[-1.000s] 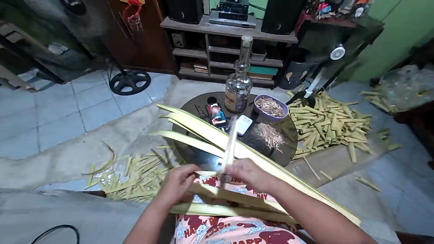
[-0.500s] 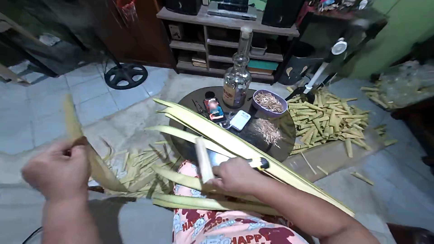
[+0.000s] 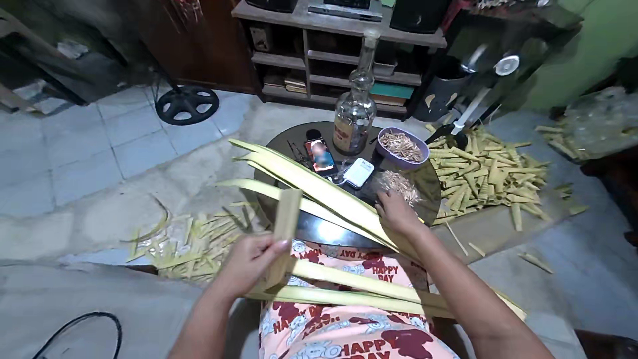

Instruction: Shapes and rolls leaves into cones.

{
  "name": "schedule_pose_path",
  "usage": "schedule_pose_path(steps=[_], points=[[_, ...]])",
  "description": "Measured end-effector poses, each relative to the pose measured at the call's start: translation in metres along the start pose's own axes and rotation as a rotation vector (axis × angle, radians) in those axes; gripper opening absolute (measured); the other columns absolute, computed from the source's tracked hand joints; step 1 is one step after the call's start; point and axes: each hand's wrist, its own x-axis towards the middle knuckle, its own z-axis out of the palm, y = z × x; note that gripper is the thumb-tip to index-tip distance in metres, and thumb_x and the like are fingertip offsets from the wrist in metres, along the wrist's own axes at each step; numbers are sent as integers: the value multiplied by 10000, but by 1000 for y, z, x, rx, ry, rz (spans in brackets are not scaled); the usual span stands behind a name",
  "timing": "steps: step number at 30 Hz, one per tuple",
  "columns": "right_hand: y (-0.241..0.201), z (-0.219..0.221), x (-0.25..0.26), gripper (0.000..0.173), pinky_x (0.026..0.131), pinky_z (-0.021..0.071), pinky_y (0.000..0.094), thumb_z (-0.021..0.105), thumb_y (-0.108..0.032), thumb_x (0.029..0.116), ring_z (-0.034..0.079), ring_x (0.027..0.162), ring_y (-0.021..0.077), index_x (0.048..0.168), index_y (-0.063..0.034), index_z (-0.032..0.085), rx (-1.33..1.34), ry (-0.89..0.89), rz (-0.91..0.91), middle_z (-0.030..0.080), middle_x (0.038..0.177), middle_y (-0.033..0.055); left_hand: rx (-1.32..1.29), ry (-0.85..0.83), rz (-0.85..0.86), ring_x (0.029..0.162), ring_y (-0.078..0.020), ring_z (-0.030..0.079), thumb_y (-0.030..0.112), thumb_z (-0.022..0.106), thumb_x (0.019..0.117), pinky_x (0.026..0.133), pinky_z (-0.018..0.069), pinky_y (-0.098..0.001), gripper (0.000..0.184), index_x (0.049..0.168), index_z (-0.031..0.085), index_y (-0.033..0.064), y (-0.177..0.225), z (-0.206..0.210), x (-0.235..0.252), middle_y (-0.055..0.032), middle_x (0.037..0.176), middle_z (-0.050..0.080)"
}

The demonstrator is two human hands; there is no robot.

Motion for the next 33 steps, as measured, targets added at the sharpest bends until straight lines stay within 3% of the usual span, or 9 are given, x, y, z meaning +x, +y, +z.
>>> schedule_pose_path(steps=[4, 6, 11, 13, 19, 23, 27, 30, 33], points=[[-12, -8, -15, 446, 1102, 415, 601, 476, -353, 1069, 544, 1301, 394, 1426, -108, 582, 126, 80, -60, 573, 1392, 215, -118, -131, -2, 715, -91, 658, 413, 536, 1042, 665, 567, -319, 372, 814, 724, 186, 6, 34, 16, 50, 779, 687], [-39, -21, -33, 434, 1105, 451, 476, 442, -363, 1082, 582, 1280, 259, 1397, -122, 619, 410, 116, -155, 619, 1374, 120, -165, -191, -23, 714, -91, 663, 408, 535, 1043, 662, 568, -316, 364, 837, 733, 182, 10, 46, 19, 49, 786, 695], [-115, -31, -75, 237, 743, 617, 339, 612, -124, 1003, 705, 839, 154, 1176, 21, 682, 1134, -3, -236, 731, 984, 73, -348, -196, -42, 750, -92, 672, 332, 579, 1029, 698, 579, -321, 289, 871, 746, 157, 24, 83, 12, 38, 810, 703], [-121, -26, -80, 164, 719, 621, 331, 624, -81, 985, 703, 792, 147, 1086, 32, 687, 1187, 17, -225, 721, 916, 67, -465, -107, -44, 839, -124, 693, 294, 561, 1041, 767, 598, -336, 250, 992, 744, 132, 34, 94, 12, 8, 922, 725], [-128, -22, -88, 297, 731, 627, 366, 642, 2, 945, 705, 799, 194, 1233, 68, 611, 1427, -12, -60, 714, 951, 124, -720, 62, -157, 817, -236, 745, 197, 596, 1035, 750, 650, -418, 203, 1062, 692, 20, 62, 111, 5, -93, 934, 745], [-119, -1, -96, 163, 790, 627, 296, 667, 40, 908, 718, 867, 135, 1050, 34, 747, 1128, 306, -366, 752, 988, 80, -918, -11, -199, 816, -272, 739, 145, 530, 1048, 721, 641, -438, 215, 1083, 647, -32, 81, 105, -5, -155, 939, 731], [-100, 21, -102, 243, 964, 583, 325, 621, -26, 952, 709, 1079, 175, 1129, -112, 764, 354, 612, -763, 742, 1156, 66, -982, -22, -164, 780, -244, 724, 179, 524, 1038, 665, 627, -414, 241, 1045, 659, -21, 87, 103, -11, -135, 907, 717], [-103, 18, -108, 243, 968, 584, 303, 608, -28, 936, 700, 1094, 152, 1098, -85, 780, 567, 465, -662, 737, 1172, 58, -837, 15, -185, 768, -233, 724, 172, 510, 1061, 651, 629, -403, 248, 1008, 672, -7, 84, 108, -10, -115, 889, 723], [-112, -10, -105, 227, 849, 605, 318, 661, -131, 956, 694, 977, 143, 1147, -20, 713, 1004, 37, -293, 718, 1087, 53, -715, 49, -169, 784, -206, 724, 188, 531, 1059, 681, 634, -396, 234, 1030, 692, 21, 74, 113, -8, -81, 893, 726]])
